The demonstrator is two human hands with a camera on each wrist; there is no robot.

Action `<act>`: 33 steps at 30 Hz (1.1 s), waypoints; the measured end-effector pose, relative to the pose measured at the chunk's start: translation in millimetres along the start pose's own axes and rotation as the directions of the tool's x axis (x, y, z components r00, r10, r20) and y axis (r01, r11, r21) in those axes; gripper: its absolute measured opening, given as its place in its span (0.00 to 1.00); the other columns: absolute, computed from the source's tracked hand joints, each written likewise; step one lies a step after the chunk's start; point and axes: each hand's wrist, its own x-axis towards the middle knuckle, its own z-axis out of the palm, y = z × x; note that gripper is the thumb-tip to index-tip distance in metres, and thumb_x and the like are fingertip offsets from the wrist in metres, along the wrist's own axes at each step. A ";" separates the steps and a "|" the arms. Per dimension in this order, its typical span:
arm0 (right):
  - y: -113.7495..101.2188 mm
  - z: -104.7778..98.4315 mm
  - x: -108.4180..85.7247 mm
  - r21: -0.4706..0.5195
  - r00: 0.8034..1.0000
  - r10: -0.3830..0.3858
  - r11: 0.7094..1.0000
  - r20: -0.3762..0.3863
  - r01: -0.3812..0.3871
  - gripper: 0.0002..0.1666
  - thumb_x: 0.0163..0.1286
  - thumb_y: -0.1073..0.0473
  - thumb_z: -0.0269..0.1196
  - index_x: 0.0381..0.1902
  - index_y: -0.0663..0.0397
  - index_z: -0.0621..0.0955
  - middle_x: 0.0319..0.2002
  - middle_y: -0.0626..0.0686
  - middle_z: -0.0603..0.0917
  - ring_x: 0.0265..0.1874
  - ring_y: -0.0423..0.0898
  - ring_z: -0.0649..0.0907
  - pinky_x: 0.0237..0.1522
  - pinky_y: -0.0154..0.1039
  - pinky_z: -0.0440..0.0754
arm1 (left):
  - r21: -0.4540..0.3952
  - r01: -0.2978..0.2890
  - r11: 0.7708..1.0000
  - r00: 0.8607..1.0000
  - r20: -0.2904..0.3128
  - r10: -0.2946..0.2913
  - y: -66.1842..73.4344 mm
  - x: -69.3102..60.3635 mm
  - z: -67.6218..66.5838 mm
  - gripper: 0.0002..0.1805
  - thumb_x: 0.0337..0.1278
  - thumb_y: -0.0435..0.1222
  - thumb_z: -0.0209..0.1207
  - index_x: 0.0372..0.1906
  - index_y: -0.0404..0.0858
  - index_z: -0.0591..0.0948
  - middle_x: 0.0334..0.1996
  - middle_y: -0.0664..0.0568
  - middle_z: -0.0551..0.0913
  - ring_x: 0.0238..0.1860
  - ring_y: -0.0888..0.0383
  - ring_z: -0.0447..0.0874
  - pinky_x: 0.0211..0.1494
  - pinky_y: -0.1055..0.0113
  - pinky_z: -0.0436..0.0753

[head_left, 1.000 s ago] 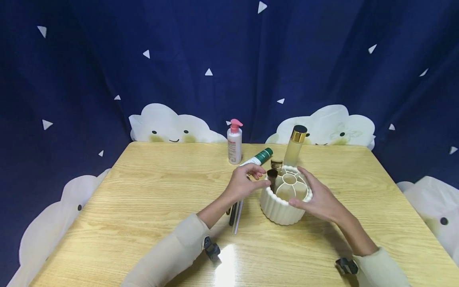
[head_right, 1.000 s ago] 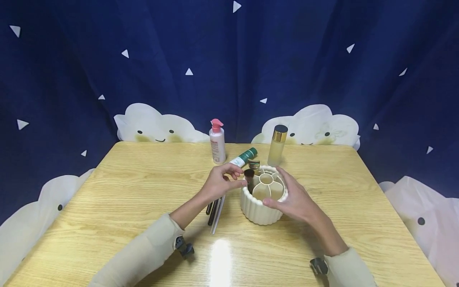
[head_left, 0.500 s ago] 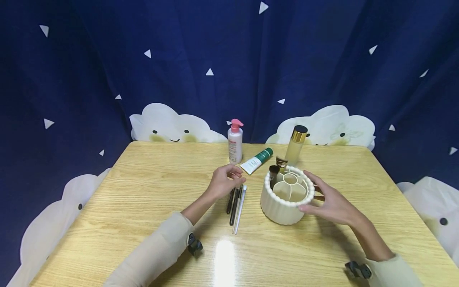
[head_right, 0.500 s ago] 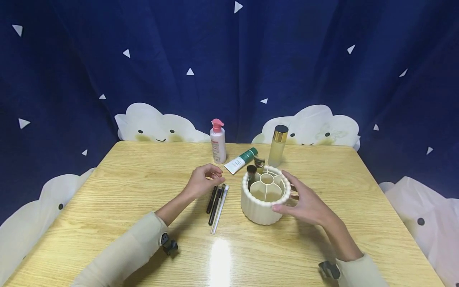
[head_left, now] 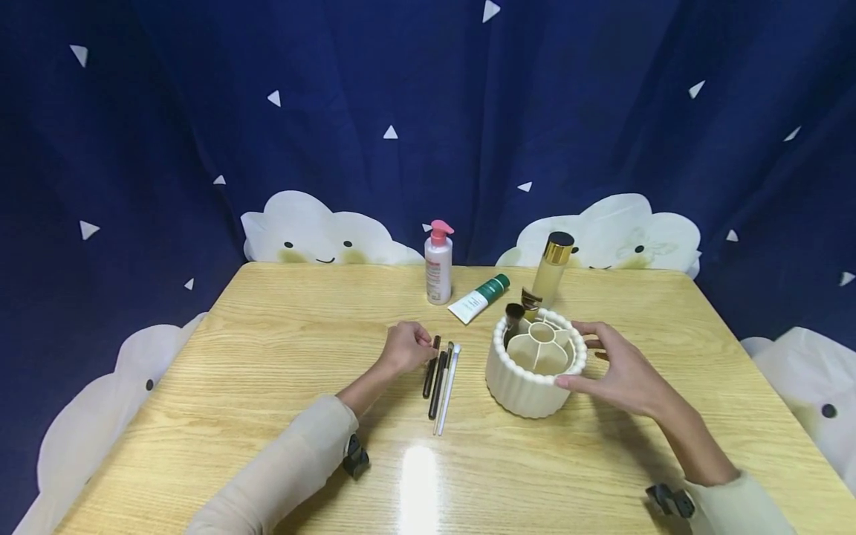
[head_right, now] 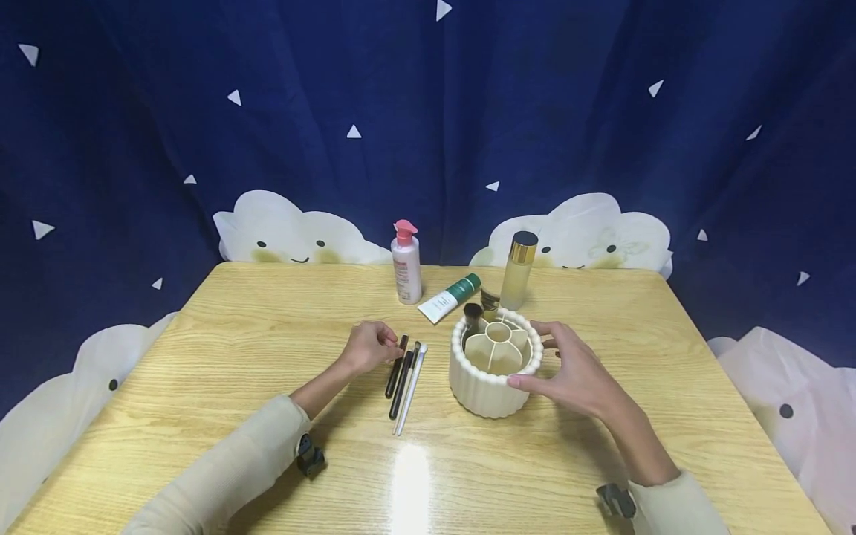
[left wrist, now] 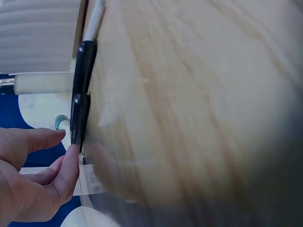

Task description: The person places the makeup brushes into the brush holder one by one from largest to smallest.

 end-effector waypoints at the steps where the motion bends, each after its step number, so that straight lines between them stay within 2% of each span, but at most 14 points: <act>1: 0.0 -0.5 0.5 -0.012 1.000 0.001 1.000 0.001 -0.001 0.49 0.50 0.42 0.73 0.64 0.53 0.65 0.62 0.61 0.71 0.58 0.66 0.73 0.53 0.66 0.71 | 0.017 0.006 1.000 1.000 0.004 -0.006 -0.6 -0.1 0.4 0.10 0.39 0.27 0.68 0.31 0.28 0.81 0.23 0.47 0.82 0.19 0.63 0.75 0.22 0.75 0.75; 7: 2.1 -2.2 7.6 -0.065 0.999 -0.031 0.997 0.030 0.033 0.61 0.47 0.41 0.74 0.73 0.51 0.55 0.68 0.66 0.62 0.64 0.68 0.65 0.55 0.74 0.64 | 0.119 -0.001 0.993 1.000 0.012 0.000 -2.2 -1.1 2.2 0.09 0.37 0.28 0.70 0.25 0.32 0.81 0.17 0.53 0.77 0.18 0.63 0.71 0.23 0.76 0.71; 11: 4.8 -1.5 11.7 -0.012 0.996 -0.045 0.999 0.078 0.046 0.63 0.48 0.44 0.74 0.74 0.52 0.52 0.71 0.67 0.57 0.67 0.70 0.60 0.58 0.74 0.59 | 0.174 -0.026 0.984 1.000 0.011 0.024 0.7 -0.9 3.3 0.07 0.34 0.27 0.70 0.21 0.32 0.80 0.16 0.53 0.77 0.19 0.62 0.71 0.23 0.76 0.71; 16: 10.7 0.8 14.3 0.053 0.990 -0.052 0.998 0.133 0.045 0.64 0.50 0.47 0.73 0.75 0.49 0.48 0.73 0.65 0.54 0.69 0.71 0.56 0.59 0.75 0.57 | 0.215 0.006 0.977 0.999 0.030 -0.013 4.8 0.4 5.1 0.11 0.35 0.25 0.67 0.13 0.36 0.76 0.11 0.55 0.72 0.17 0.60 0.69 0.20 0.75 0.69; 19: 14.1 2.6 15.6 0.142 0.984 -0.079 0.988 0.157 0.056 0.63 0.51 0.52 0.72 0.75 0.48 0.45 0.74 0.65 0.51 0.70 0.69 0.55 0.61 0.73 0.56 | 0.242 0.019 0.970 0.999 0.026 -0.026 5.8 1.0 5.8 0.14 0.36 0.26 0.66 0.10 0.38 0.73 0.09 0.56 0.70 0.16 0.60 0.68 0.20 0.74 0.68; 21: 15.9 3.8 16.1 0.196 0.981 -0.097 0.978 0.168 0.063 0.63 0.52 0.56 0.72 0.75 0.47 0.45 0.73 0.64 0.52 0.69 0.67 0.57 0.64 0.67 0.59 | 0.258 0.016 0.966 1.000 0.020 -0.022 6.1 1.1 5.9 0.15 0.35 0.27 0.66 0.09 0.40 0.73 0.08 0.57 0.70 0.17 0.60 0.68 0.21 0.74 0.68; 23: 17.0 5.0 16.3 0.246 0.979 -0.114 0.967 0.169 0.070 0.62 0.53 0.59 0.71 0.75 0.47 0.45 0.72 0.64 0.54 0.68 0.64 0.61 0.66 0.52 0.66 | 0.270 0.011 0.963 1.000 0.019 -0.017 6.7 1.2 5.9 0.16 0.35 0.28 0.66 0.07 0.41 0.73 0.07 0.58 0.69 0.16 0.60 0.68 0.22 0.73 0.67; 25: 17.5 5.9 16.4 0.261 0.979 -0.121 0.962 0.166 0.075 0.62 0.53 0.60 0.71 0.75 0.46 0.45 0.71 0.64 0.57 0.65 0.62 0.65 0.61 0.38 0.71 | 0.268 0.007 0.963 1.000 0.021 -0.013 7.2 1.2 5.6 0.16 0.35 0.28 0.66 0.06 0.41 0.72 0.05 0.59 0.68 0.15 0.60 0.67 0.21 0.73 0.67; 27: 17.7 6.6 16.8 0.265 0.978 -0.127 0.961 0.163 0.081 0.61 0.53 0.61 0.71 0.75 0.46 0.46 0.70 0.64 0.58 0.64 0.61 0.67 0.56 0.29 0.71 | 0.272 0.010 0.962 1.000 0.020 -0.016 7.9 1.5 4.8 0.18 0.35 0.29 0.66 0.05 0.42 0.71 0.04 0.60 0.67 0.14 0.60 0.67 0.21 0.73 0.66; 30: 17.1 7.5 17.8 0.264 0.978 -0.132 0.961 0.163 0.086 0.62 0.52 0.60 0.71 0.75 0.45 0.46 0.70 0.64 0.59 0.63 0.61 0.68 0.54 0.28 0.71 | 0.260 0.018 0.966 1.000 0.010 -0.021 7.6 1.4 2.9 0.16 0.36 0.30 0.66 0.06 0.42 0.73 0.04 0.60 0.67 0.15 0.61 0.67 0.21 0.73 0.67; 33: 17.0 8.8 18.7 0.275 0.976 -0.134 0.958 0.171 0.083 0.61 0.52 0.61 0.71 0.75 0.46 0.46 0.70 0.63 0.59 0.63 0.60 0.68 0.54 0.29 0.71 | 0.219 0.053 0.974 0.998 0.012 -0.057 6.4 -0.1 0.3 0.12 0.37 0.30 0.66 0.09 0.39 0.77 0.07 0.59 0.70 0.16 0.61 0.69 0.24 0.73 0.69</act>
